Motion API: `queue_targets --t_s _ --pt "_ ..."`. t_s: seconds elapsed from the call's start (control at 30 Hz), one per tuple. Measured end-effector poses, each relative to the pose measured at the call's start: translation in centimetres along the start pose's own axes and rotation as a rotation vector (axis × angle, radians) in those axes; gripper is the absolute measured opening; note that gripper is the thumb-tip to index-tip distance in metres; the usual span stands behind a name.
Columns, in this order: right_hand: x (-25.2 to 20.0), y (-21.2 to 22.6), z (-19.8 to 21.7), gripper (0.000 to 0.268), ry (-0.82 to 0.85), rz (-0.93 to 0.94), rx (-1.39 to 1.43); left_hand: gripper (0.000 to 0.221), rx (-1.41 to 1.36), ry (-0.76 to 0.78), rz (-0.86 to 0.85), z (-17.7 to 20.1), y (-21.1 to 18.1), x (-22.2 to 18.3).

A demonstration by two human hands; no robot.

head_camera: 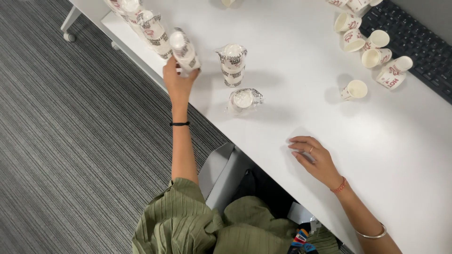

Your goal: Stack paper cups and place them into plastic sleeves for packaging.

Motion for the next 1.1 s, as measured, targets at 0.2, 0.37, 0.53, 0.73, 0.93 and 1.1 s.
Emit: queue_targets --t_s 0.2,0.37,0.53,0.73,0.93,1.1 --pt "-0.2 -0.1 0.0 0.020 0.006 -0.012 -0.002 0.082 -0.039 -0.213 0.126 2.1 1.3 -0.1" --pt "-0.2 0.1 0.1 0.021 -0.002 0.007 -0.008 0.096 -0.090 -0.395 -0.010 2.3 -2.8 -4.2" --pt "-0.3 0.0 0.1 0.023 0.000 0.028 0.027 0.075 0.075 -0.346 -0.295 -1.1 -4.8 -8.9" --pt "-0.8 -0.6 0.0 0.023 0.022 0.010 0.000 0.101 -0.065 0.109 -0.323 -3.6 -8.5 -6.8" --pt "-1.0 -0.6 0.2 0.023 0.015 0.029 0.014 0.081 0.090 0.153 -0.285 -7.3 -4.9 -6.2" --pt "-1.1 -1.1 0.4 0.025 0.010 0.014 0.086 0.071 0.178 -0.141 -0.127 -3.3 -2.6 -6.4"
Point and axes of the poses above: each hand's wrist, its own x-axis towards the middle knuckle, its own z-axis out of the back of the hand, y = z × x, the point moved 7 cm from there along x, towards the middle knuckle, and after that the axes turned 11 degrees about z, right-handed, at the moved point
